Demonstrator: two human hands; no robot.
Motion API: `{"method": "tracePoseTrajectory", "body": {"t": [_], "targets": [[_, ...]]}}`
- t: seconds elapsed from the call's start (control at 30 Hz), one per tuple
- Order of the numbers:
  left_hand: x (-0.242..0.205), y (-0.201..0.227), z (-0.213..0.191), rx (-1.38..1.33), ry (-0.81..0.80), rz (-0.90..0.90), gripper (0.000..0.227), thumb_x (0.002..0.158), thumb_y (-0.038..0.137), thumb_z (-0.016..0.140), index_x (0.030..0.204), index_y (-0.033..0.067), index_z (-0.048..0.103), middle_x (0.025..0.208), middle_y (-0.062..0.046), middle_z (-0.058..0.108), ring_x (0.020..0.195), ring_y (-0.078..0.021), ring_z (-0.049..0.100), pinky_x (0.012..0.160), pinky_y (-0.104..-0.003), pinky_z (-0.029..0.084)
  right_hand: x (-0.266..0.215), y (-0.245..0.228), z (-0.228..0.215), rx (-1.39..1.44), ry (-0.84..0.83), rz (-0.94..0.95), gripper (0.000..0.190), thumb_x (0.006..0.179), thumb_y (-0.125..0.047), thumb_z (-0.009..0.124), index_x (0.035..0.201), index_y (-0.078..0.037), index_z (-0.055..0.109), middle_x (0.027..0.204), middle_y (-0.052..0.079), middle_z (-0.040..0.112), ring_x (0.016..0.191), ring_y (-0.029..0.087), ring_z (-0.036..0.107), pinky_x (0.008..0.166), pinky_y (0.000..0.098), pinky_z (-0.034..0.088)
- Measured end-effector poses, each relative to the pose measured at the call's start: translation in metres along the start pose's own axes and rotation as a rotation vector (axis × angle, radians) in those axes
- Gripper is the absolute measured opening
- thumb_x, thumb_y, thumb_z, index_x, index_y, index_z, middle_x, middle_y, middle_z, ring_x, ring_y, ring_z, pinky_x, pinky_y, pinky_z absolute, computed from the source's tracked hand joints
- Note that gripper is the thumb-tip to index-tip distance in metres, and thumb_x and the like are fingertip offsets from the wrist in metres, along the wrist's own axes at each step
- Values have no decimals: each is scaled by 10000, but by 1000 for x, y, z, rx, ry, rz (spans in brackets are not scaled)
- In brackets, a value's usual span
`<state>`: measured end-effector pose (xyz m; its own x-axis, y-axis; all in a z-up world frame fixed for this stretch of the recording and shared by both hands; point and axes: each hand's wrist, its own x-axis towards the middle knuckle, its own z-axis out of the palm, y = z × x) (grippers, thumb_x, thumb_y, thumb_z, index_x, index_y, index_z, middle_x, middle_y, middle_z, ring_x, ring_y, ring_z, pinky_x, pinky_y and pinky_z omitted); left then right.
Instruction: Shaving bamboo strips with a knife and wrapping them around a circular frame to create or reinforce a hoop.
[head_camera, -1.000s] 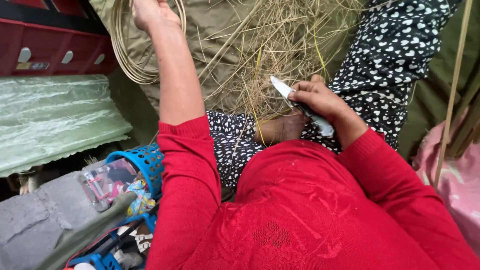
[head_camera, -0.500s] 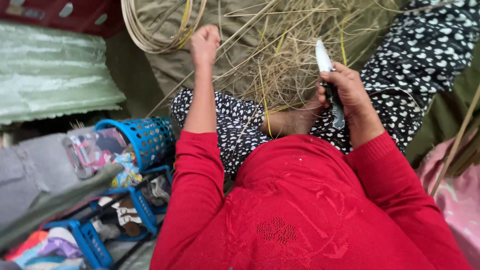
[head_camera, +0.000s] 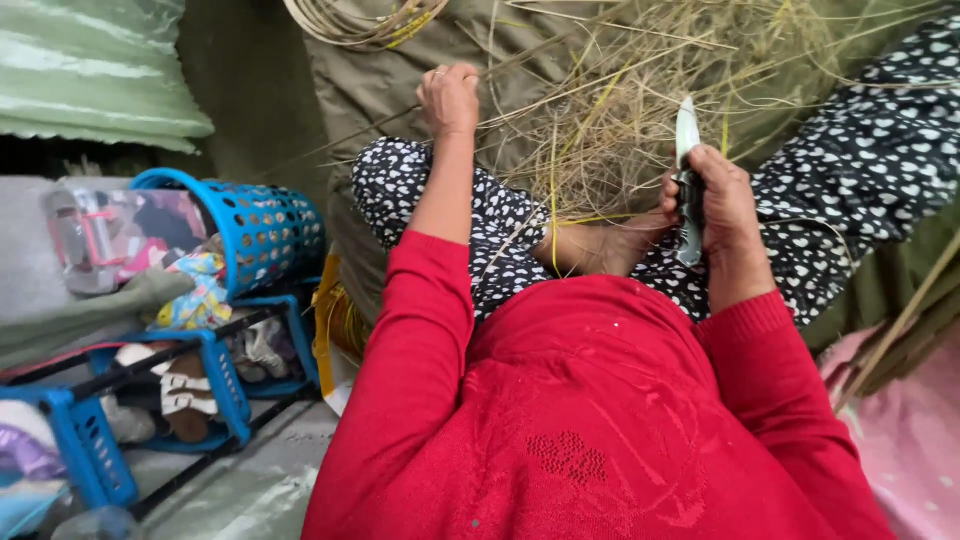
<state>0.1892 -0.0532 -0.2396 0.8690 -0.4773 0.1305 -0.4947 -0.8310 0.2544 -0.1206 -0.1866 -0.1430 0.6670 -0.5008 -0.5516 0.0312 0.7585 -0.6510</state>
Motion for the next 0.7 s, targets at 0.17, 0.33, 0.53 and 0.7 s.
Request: {"method": "tracePoseTrajectory", "body": {"t": [0.17, 0.33, 0.53, 0.7], "targets": [[-6, 11, -29, -88, 56, 119, 81, 746, 162, 552, 727, 236, 581, 697, 25, 523, 676, -153, 484, 799, -374, 371, -4, -4, 9, -71, 3, -16, 226, 833, -185, 474, 998, -49, 548, 560, 6, 506, 417, 70, 470, 367, 152, 394], [-21, 25, -94, -295, 256, 354, 84, 703, 92, 549, 752, 148, 586, 682, -21, 555, 609, -191, 499, 626, -333, 384, 0, 1, 4, -19, 41, 11, 188, 811, -152, 474, 976, -72, 511, 584, 18, 508, 423, 87, 468, 344, 173, 345], [-49, 33, -136, -365, 407, 517, 28, 770, 177, 590, 797, 184, 597, 687, 24, 543, 675, -181, 532, 696, -282, 370, 27, 33, -25, -88, 171, -117, 256, 781, -251, 568, 997, -114, 564, 541, 117, 531, 414, 177, 571, 303, 265, 430], [-84, 47, -163, -421, 395, 476, 34, 755, 143, 598, 768, 173, 590, 684, 36, 515, 652, -156, 520, 699, -266, 348, 23, 31, -19, -52, 172, -156, 259, 779, -212, 565, 996, -71, 563, 546, 144, 545, 409, 188, 576, 281, 252, 434]]}}
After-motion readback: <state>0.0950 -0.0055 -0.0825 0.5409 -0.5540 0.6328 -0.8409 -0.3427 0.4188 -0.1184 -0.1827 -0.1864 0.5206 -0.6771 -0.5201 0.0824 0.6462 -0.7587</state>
